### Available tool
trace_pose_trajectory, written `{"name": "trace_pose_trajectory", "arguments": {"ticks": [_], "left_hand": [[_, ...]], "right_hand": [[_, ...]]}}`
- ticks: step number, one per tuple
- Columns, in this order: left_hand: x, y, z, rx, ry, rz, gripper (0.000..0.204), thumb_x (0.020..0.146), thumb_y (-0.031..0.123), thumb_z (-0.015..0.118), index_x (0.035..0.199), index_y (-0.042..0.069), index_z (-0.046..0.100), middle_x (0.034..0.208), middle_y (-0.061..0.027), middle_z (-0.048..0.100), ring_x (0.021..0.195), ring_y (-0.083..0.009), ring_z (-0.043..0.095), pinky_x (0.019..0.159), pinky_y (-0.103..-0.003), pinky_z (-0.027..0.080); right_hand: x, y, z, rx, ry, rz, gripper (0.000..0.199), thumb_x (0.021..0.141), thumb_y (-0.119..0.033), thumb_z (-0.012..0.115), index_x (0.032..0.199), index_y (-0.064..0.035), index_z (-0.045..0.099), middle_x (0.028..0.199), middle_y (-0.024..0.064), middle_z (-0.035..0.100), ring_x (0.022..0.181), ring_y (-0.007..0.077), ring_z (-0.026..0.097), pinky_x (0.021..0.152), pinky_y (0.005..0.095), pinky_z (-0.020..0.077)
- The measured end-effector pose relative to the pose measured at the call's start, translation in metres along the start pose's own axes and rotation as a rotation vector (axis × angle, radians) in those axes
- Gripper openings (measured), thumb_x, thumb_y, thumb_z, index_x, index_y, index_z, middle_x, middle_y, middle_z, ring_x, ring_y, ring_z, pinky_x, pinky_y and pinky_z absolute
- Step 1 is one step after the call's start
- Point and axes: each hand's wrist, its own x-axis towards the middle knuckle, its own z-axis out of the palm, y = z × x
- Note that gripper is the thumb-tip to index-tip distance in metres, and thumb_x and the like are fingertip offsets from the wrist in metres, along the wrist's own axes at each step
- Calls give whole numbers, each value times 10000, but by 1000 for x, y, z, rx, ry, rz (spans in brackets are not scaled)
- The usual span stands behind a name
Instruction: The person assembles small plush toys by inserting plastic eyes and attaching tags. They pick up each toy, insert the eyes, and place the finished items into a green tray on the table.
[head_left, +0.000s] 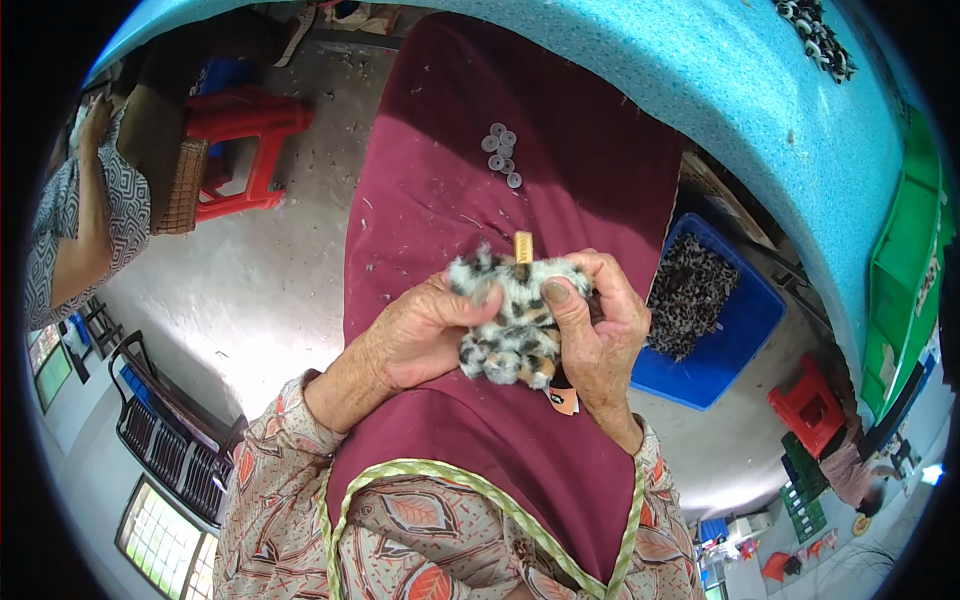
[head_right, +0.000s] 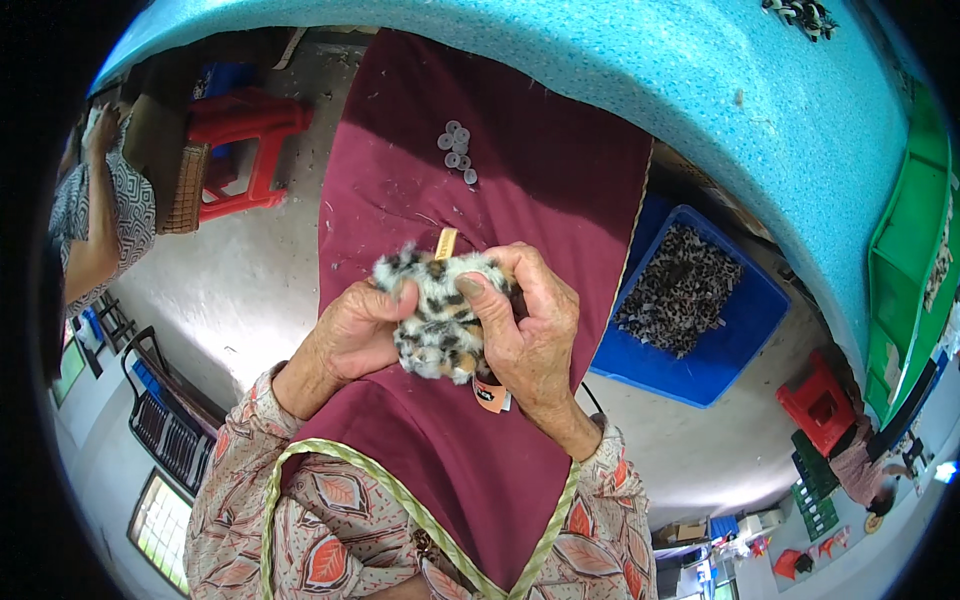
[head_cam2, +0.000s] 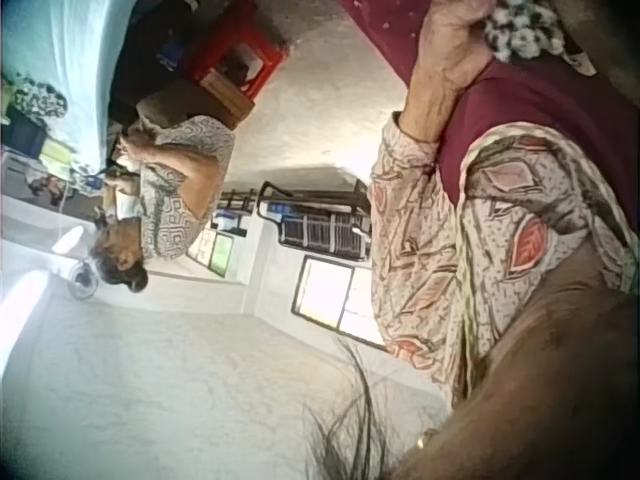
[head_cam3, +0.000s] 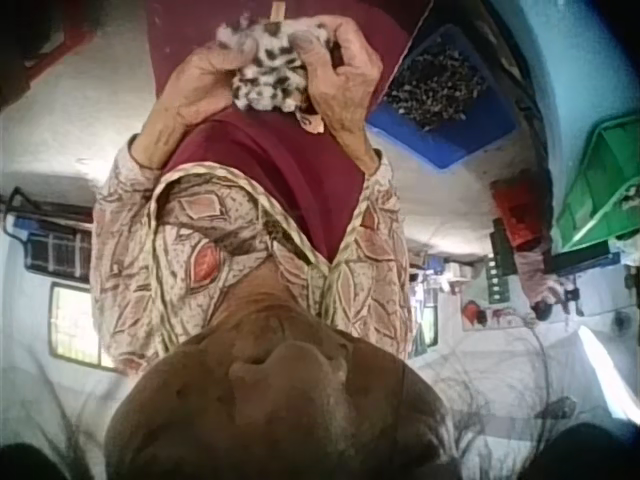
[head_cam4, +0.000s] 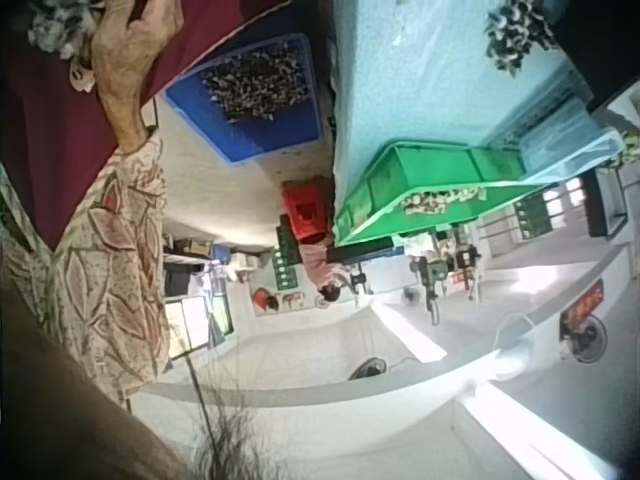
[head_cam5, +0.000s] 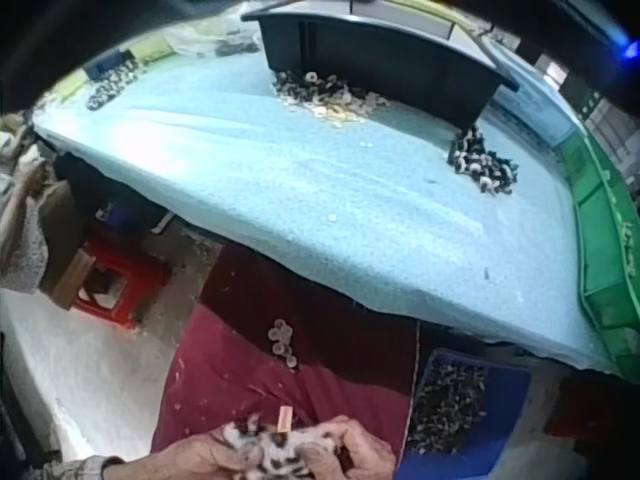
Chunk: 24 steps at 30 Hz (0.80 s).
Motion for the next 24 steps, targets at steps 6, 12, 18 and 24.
{"name": "trace_pose_trajectory", "arguments": {"ticks": [6,12,18,24], "left_hand": [[-3,-1,9,137,185,82,279,919,228,599,1053,-17,611,988,-88,667,882,-165,654,800,-318,547],[-5,-4,14,148,270,60,240,902,205,626,1015,-7,621,930,-78,680,808,-159,670,741,-304,563],[-4,-7,14,127,259,94,230,899,201,629,1016,3,619,932,-67,681,808,-156,672,739,-300,563],[-5,-9,9,126,156,100,233,889,169,624,1046,-2,606,950,-72,673,833,-158,669,730,-298,563]], "right_hand": [[3,0,1,-68,-45,26,206,881,-184,656,875,11,592,652,2,571,580,51,489,515,229,386],[4,3,0,4,-95,82,272,919,-233,615,800,10,588,621,-18,530,600,45,461,531,228,368],[0,5,2,-47,-61,31,249,919,-210,611,802,8,585,625,-13,539,602,43,461,531,229,373],[-4,1,6,86,-53,128,164,917,-112,580,807,10,572,659,6,560,642,49,498,583,241,434]]}}
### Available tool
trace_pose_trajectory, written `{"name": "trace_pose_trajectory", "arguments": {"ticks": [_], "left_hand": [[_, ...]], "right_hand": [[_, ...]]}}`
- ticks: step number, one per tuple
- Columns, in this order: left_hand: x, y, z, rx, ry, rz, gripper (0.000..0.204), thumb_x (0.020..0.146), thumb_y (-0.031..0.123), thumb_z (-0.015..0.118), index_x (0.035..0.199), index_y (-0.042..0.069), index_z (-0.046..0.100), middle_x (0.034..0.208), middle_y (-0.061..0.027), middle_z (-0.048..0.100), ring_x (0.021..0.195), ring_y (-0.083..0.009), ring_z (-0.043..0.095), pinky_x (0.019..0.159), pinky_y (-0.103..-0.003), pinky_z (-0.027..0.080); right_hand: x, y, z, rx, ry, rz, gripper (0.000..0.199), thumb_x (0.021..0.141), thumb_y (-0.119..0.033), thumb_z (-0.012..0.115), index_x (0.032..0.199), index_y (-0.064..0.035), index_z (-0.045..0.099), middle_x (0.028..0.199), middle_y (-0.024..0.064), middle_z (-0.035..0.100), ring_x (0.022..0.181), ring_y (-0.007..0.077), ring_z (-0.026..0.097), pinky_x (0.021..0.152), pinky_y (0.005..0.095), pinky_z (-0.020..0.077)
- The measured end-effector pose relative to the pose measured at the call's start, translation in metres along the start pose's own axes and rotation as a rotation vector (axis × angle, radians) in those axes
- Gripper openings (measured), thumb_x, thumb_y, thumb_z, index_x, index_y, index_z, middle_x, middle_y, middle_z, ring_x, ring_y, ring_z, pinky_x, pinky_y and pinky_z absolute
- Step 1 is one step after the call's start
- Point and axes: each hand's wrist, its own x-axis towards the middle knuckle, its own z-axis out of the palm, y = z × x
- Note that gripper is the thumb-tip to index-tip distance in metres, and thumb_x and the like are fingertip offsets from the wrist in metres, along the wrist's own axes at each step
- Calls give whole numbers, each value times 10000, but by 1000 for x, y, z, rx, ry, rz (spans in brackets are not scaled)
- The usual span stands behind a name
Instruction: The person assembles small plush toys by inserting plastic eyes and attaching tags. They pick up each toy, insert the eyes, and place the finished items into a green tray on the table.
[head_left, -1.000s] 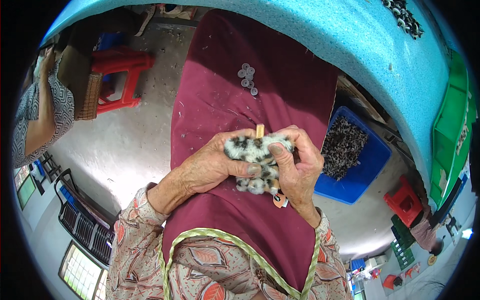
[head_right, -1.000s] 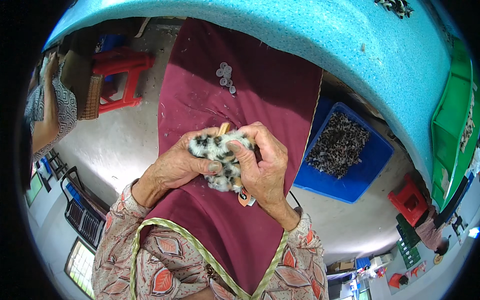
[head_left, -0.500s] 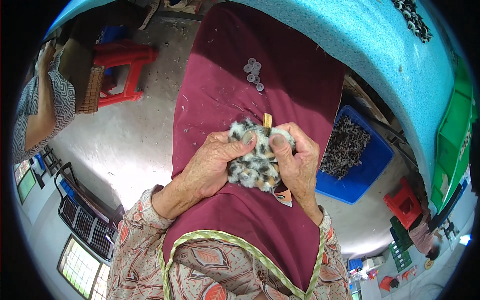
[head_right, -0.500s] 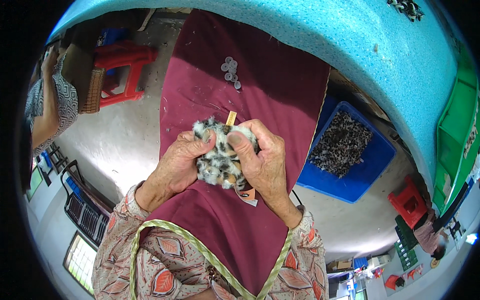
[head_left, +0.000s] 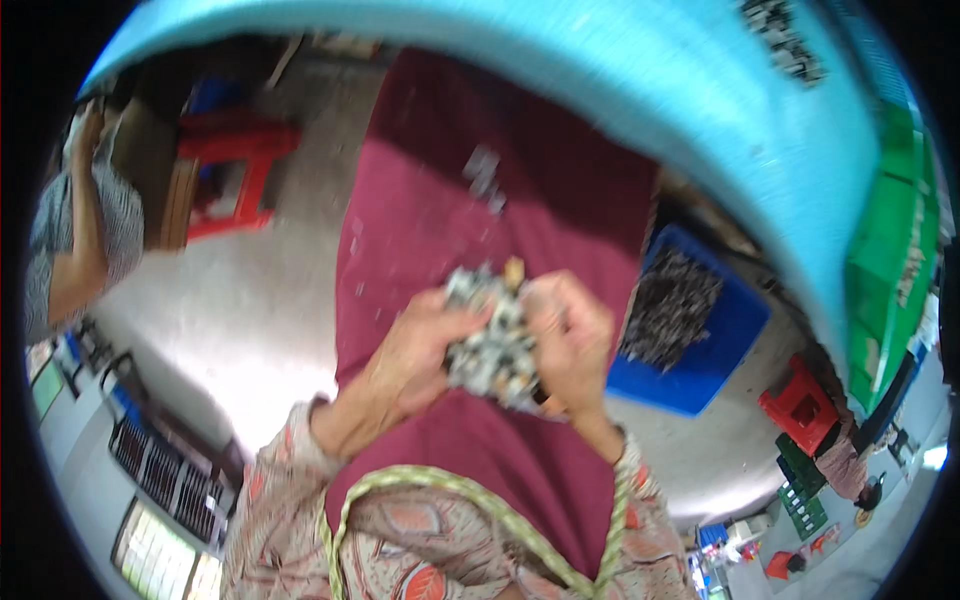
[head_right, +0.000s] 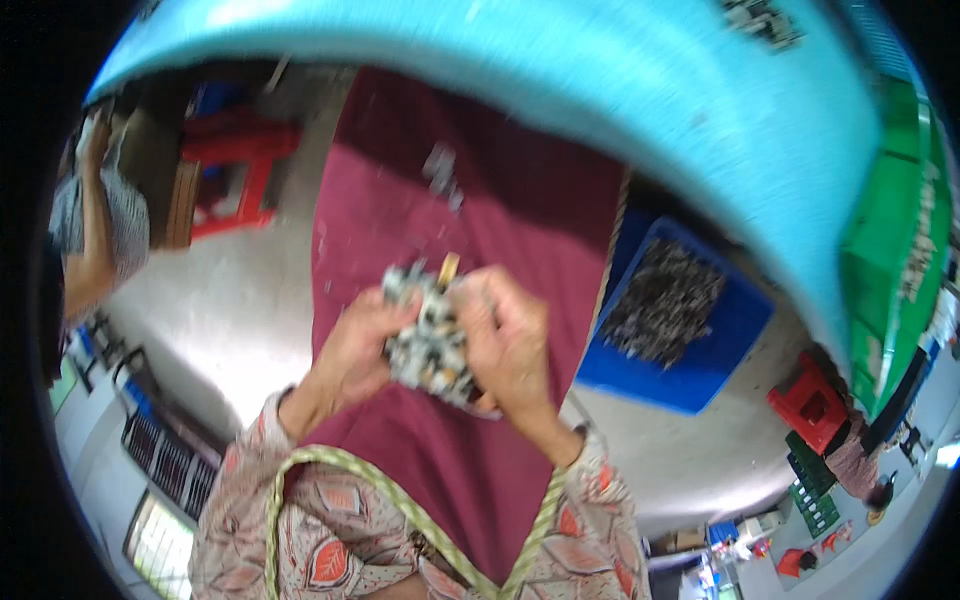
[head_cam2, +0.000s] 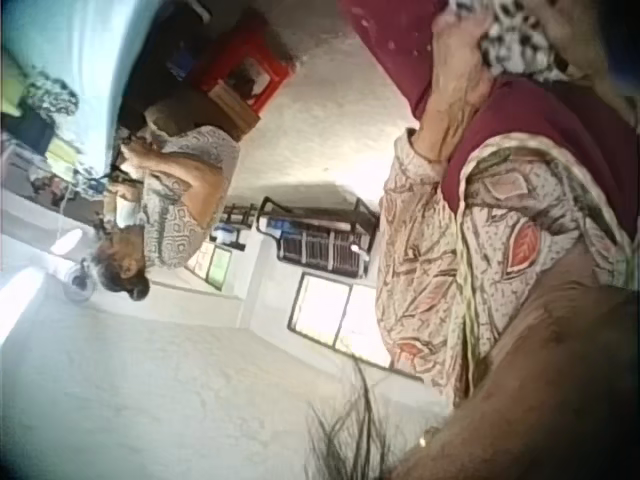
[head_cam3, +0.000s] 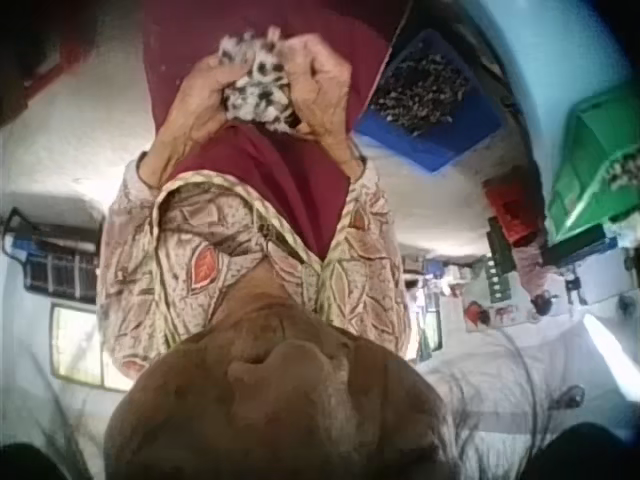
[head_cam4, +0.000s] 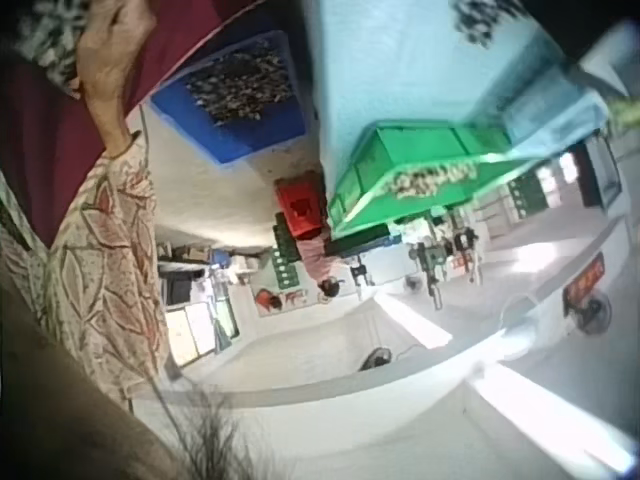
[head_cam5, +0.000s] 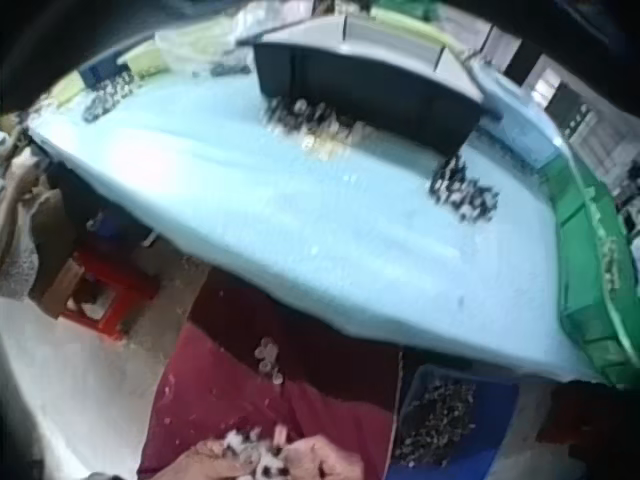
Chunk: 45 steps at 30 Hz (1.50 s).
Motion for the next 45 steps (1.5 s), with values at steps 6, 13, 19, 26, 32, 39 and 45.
{"name": "trace_pose_trajectory", "arguments": {"ticks": [6,13,19,26,32,39,45], "left_hand": [[-3,13,1,191,44,223,222,881,147,631,1011,-33,623,903,-100,690,764,-176,680,687,-297,572],[-11,23,-11,261,34,238,251,860,162,663,1016,-33,630,890,-105,695,732,-182,681,661,-312,578],[-11,19,-16,182,72,251,239,864,169,657,998,-27,629,895,-110,689,731,-189,678,659,-328,577],[-13,23,-15,156,70,274,247,870,176,650,1002,-32,627,888,-114,690,722,-195,679,635,-331,579],[-9,22,-17,140,46,276,224,880,140,621,1018,-36,618,907,-120,687,749,-199,679,669,-331,576],[-4,27,-28,48,48,163,261,878,120,604,1060,-67,583,979,-137,671,840,-222,674,764,-349,565],[-8,26,-23,-17,82,132,269,902,164,601,1026,-75,603,974,-134,675,845,-201,673,789,-326,555]], "right_hand": [[20,-31,-30,-423,-138,-337,131,796,-31,678,917,-6,634,812,100,653,704,151,631,619,273,493],[101,-125,-117,-523,373,-566,82,820,-6,620,894,9,653,705,62,653,611,106,621,554,230,483],[155,-140,-119,-718,385,-742,144,770,-51,694,903,2,671,718,121,669,616,178,649,585,277,510],[179,-140,-111,-1125,457,-676,213,747,-186,740,877,-24,690,769,141,679,699,276,667,700,377,517],[173,-142,-120,-980,343,-818,144,796,-116,690,892,-8,691,789,122,684,653,225,653,654,330,519],[86,-123,-84,-9,1,-385,186,829,-21,633,1008,29,645,820,102,650,642,113,592,582,227,479],[35,-60,-32,177,-275,-41,211,825,60,608,1035,58,628,878,130,670,715,132,648,648,229,537]]}}
